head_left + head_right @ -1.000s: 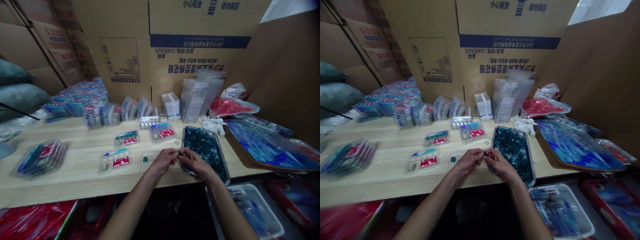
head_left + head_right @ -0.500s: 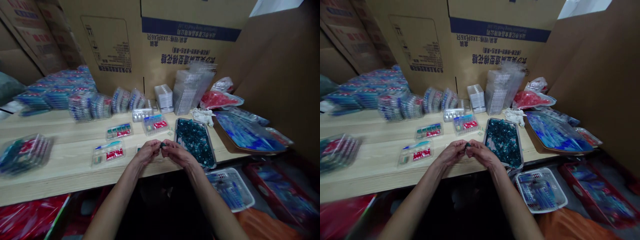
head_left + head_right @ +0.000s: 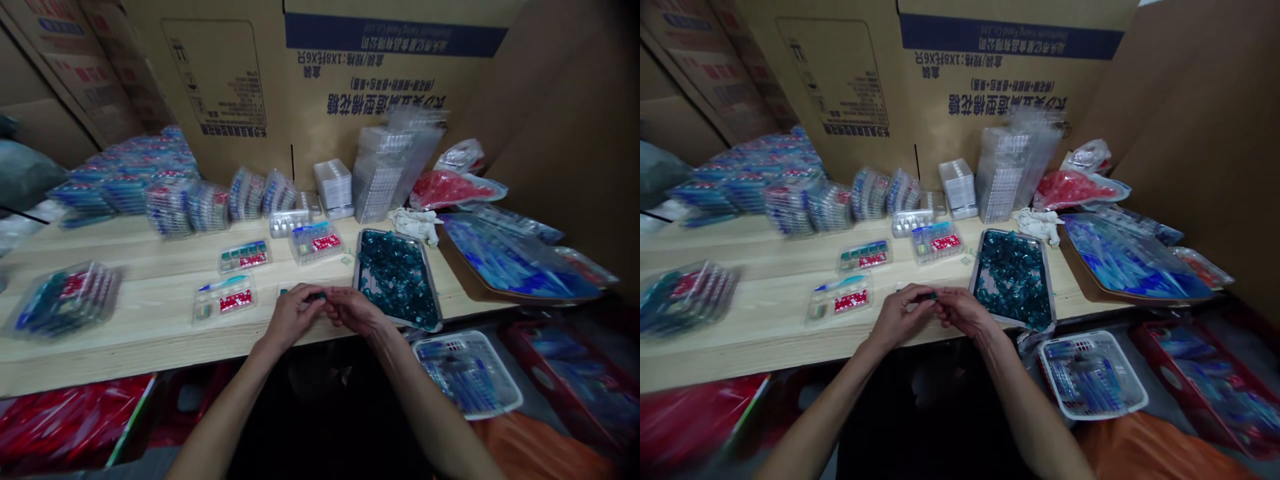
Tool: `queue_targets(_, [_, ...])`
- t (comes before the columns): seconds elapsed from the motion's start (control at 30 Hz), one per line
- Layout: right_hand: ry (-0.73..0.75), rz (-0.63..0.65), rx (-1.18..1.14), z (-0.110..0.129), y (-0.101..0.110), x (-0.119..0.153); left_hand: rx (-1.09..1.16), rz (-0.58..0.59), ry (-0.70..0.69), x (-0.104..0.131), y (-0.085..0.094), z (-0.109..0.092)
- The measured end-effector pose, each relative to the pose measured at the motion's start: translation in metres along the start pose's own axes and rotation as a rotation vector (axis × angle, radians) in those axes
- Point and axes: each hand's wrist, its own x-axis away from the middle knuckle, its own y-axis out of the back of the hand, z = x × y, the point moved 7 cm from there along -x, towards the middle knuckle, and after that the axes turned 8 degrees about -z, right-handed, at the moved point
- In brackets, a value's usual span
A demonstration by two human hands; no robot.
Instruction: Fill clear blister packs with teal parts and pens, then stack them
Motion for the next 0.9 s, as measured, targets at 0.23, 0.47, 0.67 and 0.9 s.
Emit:
queue_targets(0.23, [0.442, -0.402, 0.878, 0.022, 0.007, 0.008, -0.077, -0.209, 0.190, -0.020, 0.061, 0.054])
queue_targets(0.47, [0.546, -0.298, 1.681, 0.004, -0.030, 0.024, -0.399, 0.042, -0.053, -0.041, 0.051, 0.050])
queue_targets(0.67, [0.500, -0.303, 1.715, 0.001, -0.029, 0.018, -0.551, 0.326, -0.146, -0.039, 0.020, 0.069])
queue_targets(0.9, [0.547, -0.297, 1.650, 0.012, -0.027, 0.022, -0.476, 0.218, -0.186, -0.036, 0.029, 0.074])
